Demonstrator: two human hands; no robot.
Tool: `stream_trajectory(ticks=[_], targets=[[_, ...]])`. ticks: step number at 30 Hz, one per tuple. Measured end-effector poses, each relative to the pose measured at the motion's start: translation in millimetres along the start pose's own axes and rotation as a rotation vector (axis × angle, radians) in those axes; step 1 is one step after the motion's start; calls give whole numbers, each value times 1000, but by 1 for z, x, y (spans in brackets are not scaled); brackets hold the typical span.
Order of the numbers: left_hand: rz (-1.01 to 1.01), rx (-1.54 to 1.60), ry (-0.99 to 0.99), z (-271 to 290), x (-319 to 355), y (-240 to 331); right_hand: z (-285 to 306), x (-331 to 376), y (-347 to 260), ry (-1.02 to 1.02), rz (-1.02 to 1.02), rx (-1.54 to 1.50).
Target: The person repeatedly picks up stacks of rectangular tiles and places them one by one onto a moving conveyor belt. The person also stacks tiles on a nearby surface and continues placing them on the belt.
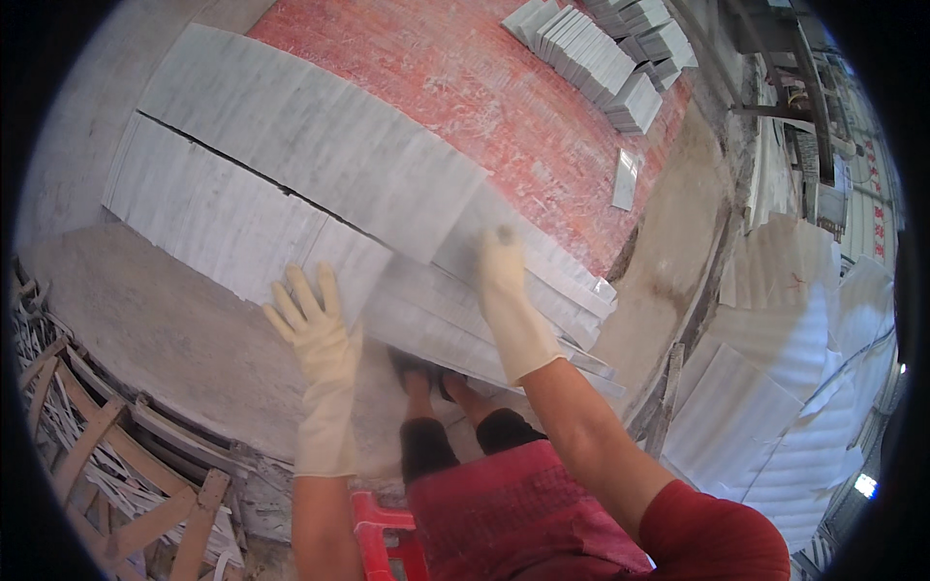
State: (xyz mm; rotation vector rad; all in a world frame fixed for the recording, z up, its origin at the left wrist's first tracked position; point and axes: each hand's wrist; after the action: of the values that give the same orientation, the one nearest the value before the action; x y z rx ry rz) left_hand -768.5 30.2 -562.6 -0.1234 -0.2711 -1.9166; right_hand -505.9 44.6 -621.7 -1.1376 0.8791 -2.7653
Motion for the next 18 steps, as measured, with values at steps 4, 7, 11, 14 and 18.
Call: stream_trajectory(ticks=[4,7,11,14,18], targets=[[-17,12,56,0,0,-1,11,7,-7,-169,-161,-373],[-10,22,69,-4,1,-1,28,12,-16,-292,-146,-384],[-23,-18,131,-10,0,-1,44,19,-32,-429,-89,-147],[-33,-40,160,-11,0,0,42,14,-43,-368,-27,249],[-39,-49,178,-11,0,0,38,3,-40,-329,-19,322]])
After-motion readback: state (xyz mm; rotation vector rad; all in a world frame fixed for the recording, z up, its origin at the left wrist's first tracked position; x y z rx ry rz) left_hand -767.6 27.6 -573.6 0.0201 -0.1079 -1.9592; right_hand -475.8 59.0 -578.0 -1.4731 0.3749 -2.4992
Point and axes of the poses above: each hand's wrist, its own x-axis away from the middle knuckle, its own z-axis out of the back of the hand, y = z × x, and after that the axes turned 12 degrees about -z, right-handed
